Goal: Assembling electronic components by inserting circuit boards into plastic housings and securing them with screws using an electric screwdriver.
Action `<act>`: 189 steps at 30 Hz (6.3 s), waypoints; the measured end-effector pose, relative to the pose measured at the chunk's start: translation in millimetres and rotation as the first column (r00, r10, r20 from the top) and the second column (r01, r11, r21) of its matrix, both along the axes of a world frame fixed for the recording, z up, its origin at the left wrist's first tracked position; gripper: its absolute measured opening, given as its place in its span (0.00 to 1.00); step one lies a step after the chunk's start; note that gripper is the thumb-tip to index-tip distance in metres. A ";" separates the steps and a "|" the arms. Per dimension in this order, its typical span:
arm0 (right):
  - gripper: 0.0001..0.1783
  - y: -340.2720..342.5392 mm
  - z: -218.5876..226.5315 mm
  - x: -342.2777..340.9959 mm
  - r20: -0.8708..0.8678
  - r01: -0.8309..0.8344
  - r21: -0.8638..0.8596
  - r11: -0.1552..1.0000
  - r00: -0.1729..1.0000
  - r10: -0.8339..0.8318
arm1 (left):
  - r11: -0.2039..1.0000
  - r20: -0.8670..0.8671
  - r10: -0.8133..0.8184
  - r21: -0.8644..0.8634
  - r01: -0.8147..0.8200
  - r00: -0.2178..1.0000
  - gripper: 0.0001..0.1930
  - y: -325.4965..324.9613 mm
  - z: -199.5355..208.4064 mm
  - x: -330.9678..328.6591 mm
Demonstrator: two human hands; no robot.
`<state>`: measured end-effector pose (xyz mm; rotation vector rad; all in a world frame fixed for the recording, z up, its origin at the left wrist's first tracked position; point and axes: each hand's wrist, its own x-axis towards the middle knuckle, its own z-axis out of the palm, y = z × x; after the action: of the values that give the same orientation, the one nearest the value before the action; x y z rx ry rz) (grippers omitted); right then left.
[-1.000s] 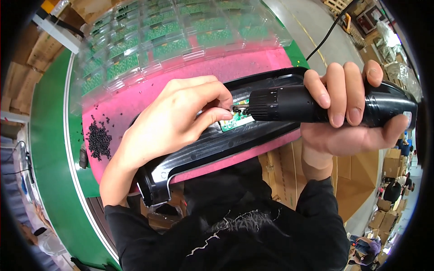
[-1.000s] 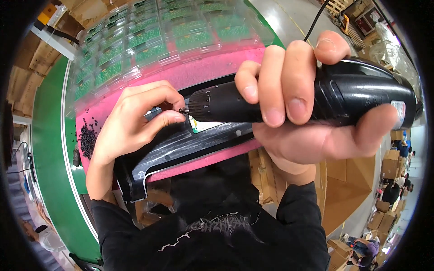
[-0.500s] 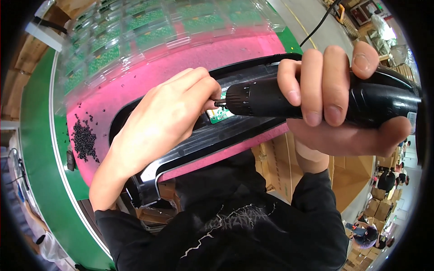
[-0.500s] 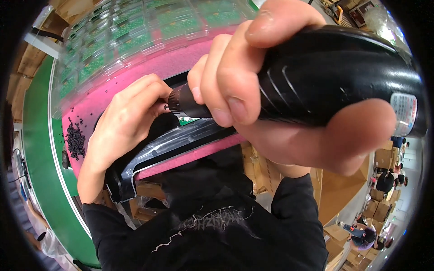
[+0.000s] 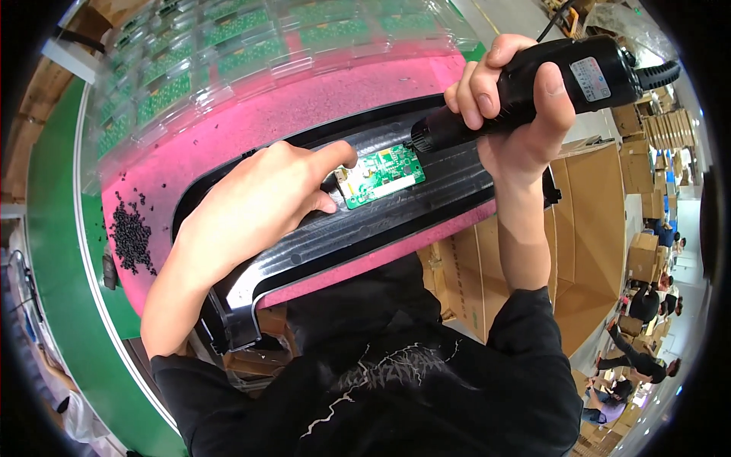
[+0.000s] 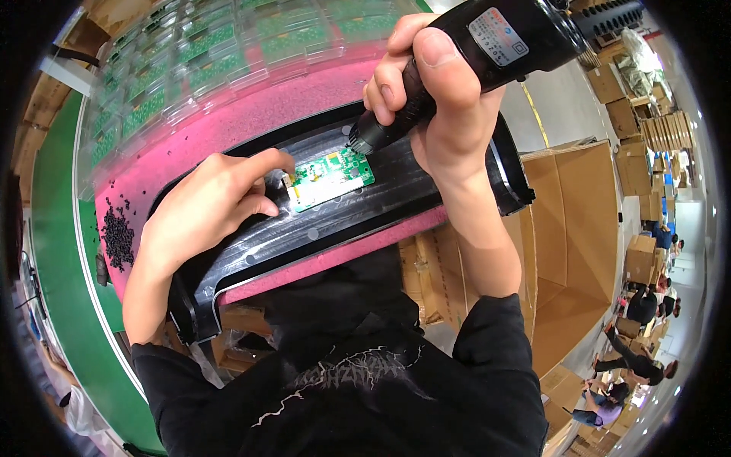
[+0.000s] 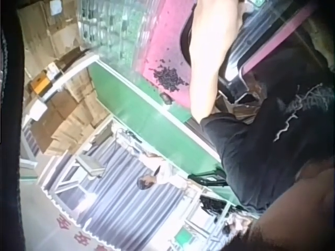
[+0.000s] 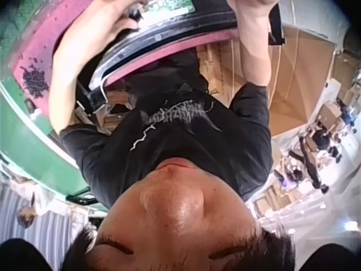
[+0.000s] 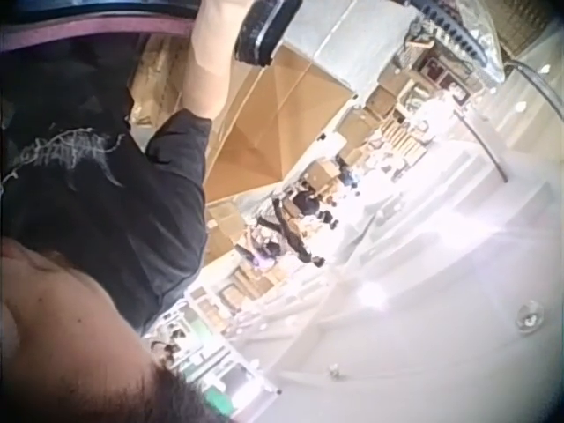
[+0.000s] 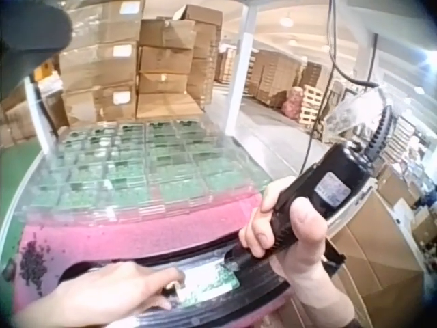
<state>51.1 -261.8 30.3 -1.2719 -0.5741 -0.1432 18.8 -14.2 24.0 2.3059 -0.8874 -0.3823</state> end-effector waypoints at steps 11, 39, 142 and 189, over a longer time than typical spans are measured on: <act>0.25 -2.9 -7.4 13.0 -0.017 -0.093 0.017 0.996 0.996 0.093 | 0.999 -0.029 -0.024 0.028 0.024 0.999 0.22 2.4 -5.9 0.1; 0.26 21.1 36.7 -20.5 0.279 -0.475 0.219 0.852 0.868 0.411 | 0.923 0.033 0.018 -0.384 -0.004 0.999 0.24 -3.8 -3.0 -0.3; 0.34 54.3 11.8 -49.2 -0.066 -0.242 0.002 0.970 0.968 0.241 | 0.956 0.264 0.054 -0.292 0.026 0.963 0.08 11.6 -18.1 14.7; 0.32 28.9 34.6 -45.0 0.137 -0.256 0.305 0.917 0.965 0.224 | 0.928 0.421 -0.071 -0.305 0.215 0.904 0.06 11.3 -15.8 12.2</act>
<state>6.1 -232.9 64.9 -0.8735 -0.7563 -0.0896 31.0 -2.8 8.2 2.0210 -1.2251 0.1955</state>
